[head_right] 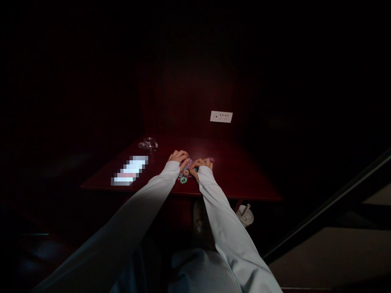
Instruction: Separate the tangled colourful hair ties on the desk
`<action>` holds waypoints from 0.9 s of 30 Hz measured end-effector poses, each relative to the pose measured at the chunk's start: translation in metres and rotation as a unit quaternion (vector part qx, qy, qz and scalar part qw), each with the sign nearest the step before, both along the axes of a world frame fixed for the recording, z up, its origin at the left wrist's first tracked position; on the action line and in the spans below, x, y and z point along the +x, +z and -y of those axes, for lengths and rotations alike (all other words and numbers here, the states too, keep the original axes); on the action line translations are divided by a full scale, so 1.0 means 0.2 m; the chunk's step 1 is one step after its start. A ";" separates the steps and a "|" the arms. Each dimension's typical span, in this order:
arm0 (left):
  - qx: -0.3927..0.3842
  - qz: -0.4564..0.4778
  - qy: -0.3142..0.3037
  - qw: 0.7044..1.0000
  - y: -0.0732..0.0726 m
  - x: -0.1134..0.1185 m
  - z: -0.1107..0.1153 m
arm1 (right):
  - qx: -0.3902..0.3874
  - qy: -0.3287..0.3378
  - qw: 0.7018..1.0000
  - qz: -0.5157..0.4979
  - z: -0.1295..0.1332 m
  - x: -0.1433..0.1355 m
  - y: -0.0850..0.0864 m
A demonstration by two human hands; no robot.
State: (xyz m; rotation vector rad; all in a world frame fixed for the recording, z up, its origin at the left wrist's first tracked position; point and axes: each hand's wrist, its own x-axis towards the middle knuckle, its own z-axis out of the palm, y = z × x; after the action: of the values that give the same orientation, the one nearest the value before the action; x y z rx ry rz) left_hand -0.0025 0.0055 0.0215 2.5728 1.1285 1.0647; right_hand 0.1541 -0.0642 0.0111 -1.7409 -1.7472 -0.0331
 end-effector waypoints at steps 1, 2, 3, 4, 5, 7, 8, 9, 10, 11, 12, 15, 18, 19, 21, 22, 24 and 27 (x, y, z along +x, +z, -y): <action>0.002 -0.001 0.006 1.000 0.00 0.00 0.00 | -0.003 -0.003 1.000 0.003 0.00 0.00 0.00; 0.005 -0.003 0.014 1.000 0.01 0.00 0.01 | -0.003 -0.006 1.000 0.005 0.00 0.00 0.00; 0.008 -0.004 0.024 1.000 0.01 0.00 0.02 | -0.002 -0.007 1.000 0.004 -0.01 0.00 -0.01; 0.010 -0.004 0.035 0.999 0.02 -0.01 0.02 | 0.001 -0.006 1.000 0.002 -0.01 0.01 -0.01; 0.012 -0.004 0.046 0.999 0.02 -0.01 0.03 | 0.004 -0.002 1.000 -0.001 -0.01 0.01 -0.02; 0.015 -0.003 0.066 0.998 0.03 -0.02 0.04 | 0.012 0.009 1.000 -0.009 -0.02 0.01 -0.03; 0.017 -0.002 0.075 0.997 0.04 -0.02 0.04 | 0.016 0.013 1.000 -0.011 -0.02 0.01 -0.03; 0.018 -0.001 0.084 0.996 0.04 -0.03 0.05 | 0.019 0.016 1.000 -0.012 -0.01 0.01 -0.03; 0.019 0.001 0.092 0.996 0.05 -0.03 0.05 | 0.022 0.017 1.000 -0.011 -0.01 0.01 -0.03; 0.019 0.003 0.100 0.995 0.05 -0.03 0.05 | 0.024 0.017 1.000 -0.011 0.00 0.01 -0.03; 0.018 0.005 0.108 0.994 0.06 -0.04 0.05 | 0.026 0.017 0.999 -0.010 0.00 0.01 -0.03; 0.011 0.003 0.122 0.992 0.07 -0.04 0.06 | 0.025 0.021 0.999 -0.019 0.00 0.01 -0.03; 0.010 -0.001 0.126 0.992 0.07 -0.04 0.06 | 0.010 0.021 0.999 -0.029 -0.01 0.01 -0.03; 0.011 -0.002 0.127 0.992 0.07 -0.04 0.06 | 0.005 0.021 0.999 -0.031 -0.01 0.01 -0.03; 0.015 -0.013 0.121 0.992 0.06 -0.04 0.05 | 0.004 0.020 0.999 -0.036 -0.02 0.01 -0.02; 0.017 -0.026 0.106 0.994 0.05 -0.03 0.04 | 0.009 0.020 0.999 -0.039 -0.01 0.00 -0.02; 0.020 -0.065 0.050 0.996 0.04 -0.03 0.03 | 0.029 0.018 0.998 -0.048 0.00 0.00 -0.01; 0.029 -0.089 -0.014 0.995 0.02 -0.02 0.03 | 0.059 0.012 0.996 -0.062 0.02 0.00 -0.01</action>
State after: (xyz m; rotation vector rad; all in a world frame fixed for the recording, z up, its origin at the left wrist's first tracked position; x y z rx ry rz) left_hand -0.0058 -0.0002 0.0264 2.7681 1.1111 0.8889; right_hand 0.1540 -0.0682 0.0095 -1.6024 -1.6412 -0.0175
